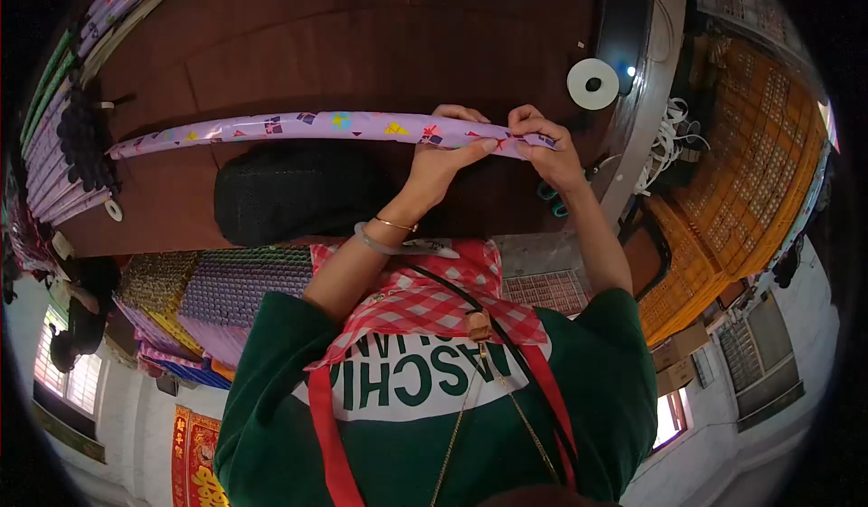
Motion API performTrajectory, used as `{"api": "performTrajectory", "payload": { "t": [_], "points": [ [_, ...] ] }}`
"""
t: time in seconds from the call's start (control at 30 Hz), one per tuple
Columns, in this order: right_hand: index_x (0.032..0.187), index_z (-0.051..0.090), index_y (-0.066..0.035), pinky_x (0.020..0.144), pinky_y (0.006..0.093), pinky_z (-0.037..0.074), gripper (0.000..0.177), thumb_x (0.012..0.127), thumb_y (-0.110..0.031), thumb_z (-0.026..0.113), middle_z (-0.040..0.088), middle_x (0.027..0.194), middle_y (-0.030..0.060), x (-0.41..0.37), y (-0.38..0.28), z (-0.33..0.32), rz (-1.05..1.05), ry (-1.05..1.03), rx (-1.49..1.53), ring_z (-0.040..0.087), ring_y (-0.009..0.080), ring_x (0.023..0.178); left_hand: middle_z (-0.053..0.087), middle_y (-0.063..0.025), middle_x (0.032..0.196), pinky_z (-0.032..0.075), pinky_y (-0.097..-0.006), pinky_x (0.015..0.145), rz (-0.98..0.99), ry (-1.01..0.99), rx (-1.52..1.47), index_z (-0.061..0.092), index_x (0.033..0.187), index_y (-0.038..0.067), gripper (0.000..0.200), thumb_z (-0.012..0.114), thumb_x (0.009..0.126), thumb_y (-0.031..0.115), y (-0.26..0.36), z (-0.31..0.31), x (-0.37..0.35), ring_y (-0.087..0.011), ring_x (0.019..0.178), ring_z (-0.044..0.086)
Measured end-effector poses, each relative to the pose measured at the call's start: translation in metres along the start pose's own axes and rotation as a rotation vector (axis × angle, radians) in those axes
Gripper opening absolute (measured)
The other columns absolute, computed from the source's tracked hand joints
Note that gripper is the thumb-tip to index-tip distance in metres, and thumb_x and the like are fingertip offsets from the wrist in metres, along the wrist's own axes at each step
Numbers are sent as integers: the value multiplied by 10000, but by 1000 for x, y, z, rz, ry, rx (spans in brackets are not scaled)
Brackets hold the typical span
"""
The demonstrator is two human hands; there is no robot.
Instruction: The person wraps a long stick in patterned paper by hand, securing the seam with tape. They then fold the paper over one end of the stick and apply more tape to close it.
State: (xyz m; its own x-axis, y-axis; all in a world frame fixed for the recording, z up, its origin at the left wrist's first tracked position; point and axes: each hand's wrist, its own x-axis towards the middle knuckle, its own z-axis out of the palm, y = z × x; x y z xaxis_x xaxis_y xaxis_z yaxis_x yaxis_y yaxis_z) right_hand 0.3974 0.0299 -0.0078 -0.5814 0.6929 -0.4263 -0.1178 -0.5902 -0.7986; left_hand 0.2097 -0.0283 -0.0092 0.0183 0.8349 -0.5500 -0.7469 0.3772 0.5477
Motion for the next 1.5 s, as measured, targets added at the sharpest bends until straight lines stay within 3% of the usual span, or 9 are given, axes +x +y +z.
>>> {"api": "performTrajectory", "payload": {
  "t": [0.33, 0.63, 0.8, 0.97, 1.03, 1.23, 1.4, 1.43, 1.5],
  "points": [
    [976, 636, -10, 831, 280, 417, 216, 761, -2, 616, 481, 1095, 65, -1, -5, -7, 55, -18, 74, 491, 134, 980, 558, -63, 1056, 473, -265, 864, -53, -82, 87, 549, 1010, 35, 386, 763, 691, 1, 5, -4, 2, -142, 980, 558],
    [979, 638, -56, 895, 299, 384, 260, 726, -52, 698, 482, 1112, 52, 3, -15, -13, 55, -105, -81, 480, 155, 1026, 560, -63, 1053, 471, -268, 864, -36, -94, 50, 556, 996, 28, 388, 771, 674, -8, -1, -8, 4, -147, 981, 557],
    [1025, 622, -97, 928, 323, 365, 418, 644, -127, 792, 455, 1162, 38, 4, -23, -13, 62, -187, -164, 476, 160, 1055, 543, -79, 1057, 478, -300, 877, -66, -63, 58, 536, 999, 32, 384, 760, 689, 3, -1, -6, 3, -172, 985, 553],
    [1031, 622, -107, 936, 322, 360, 432, 636, -121, 795, 454, 1168, 36, 3, -25, -13, 62, -178, -234, 470, 170, 1073, 525, -93, 1065, 489, -332, 880, -66, -54, 88, 513, 1007, 38, 394, 750, 695, 4, 0, -5, 3, -192, 988, 547],
    [1028, 624, -108, 937, 322, 359, 428, 635, -118, 794, 455, 1167, 36, 3, -23, -14, 39, -170, -272, 468, 172, 1077, 566, -69, 1045, 455, -275, 889, -74, -47, 41, 547, 1009, 18, 401, 781, 684, 35, 1, -4, 3, -154, 990, 555],
    [1040, 634, -97, 938, 331, 372, 415, 651, -103, 780, 458, 1205, 46, 0, -20, -16, 29, -151, -318, 479, 184, 1095, 566, -69, 1049, 457, -283, 892, -62, -61, 36, 548, 1014, 18, 402, 781, 687, 43, -2, -6, 4, -154, 995, 555],
    [1272, 489, -104, 953, 376, 409, 722, 633, -185, 816, 448, 1260, 73, 3, -46, -4, 91, -109, -374, 488, 227, 1164, 571, -71, 1044, 470, -278, 876, -65, -61, 24, 550, 1011, 14, 399, 782, 687, 44, 2, -5, 3, -154, 976, 566],
    [1349, 398, -110, 995, 414, 377, 854, 636, -331, 813, 416, 1321, 87, 3, -61, -1, 157, -166, -470, 455, 257, 1211, 573, -72, 1041, 475, -276, 868, -81, -56, 18, 551, 1008, 12, 398, 783, 687, 44, 3, -4, 3, -155, 968, 570],
    [1351, 400, -112, 1013, 421, 355, 851, 652, -416, 780, 401, 1348, 89, 8, -73, -9, 65, -247, -597, 436, 272, 1228, 576, -74, 1039, 480, -273, 861, -76, -49, 33, 549, 1009, 11, 400, 784, 687, 46, 3, -3, 3, -154, 961, 574]
  ]
}}
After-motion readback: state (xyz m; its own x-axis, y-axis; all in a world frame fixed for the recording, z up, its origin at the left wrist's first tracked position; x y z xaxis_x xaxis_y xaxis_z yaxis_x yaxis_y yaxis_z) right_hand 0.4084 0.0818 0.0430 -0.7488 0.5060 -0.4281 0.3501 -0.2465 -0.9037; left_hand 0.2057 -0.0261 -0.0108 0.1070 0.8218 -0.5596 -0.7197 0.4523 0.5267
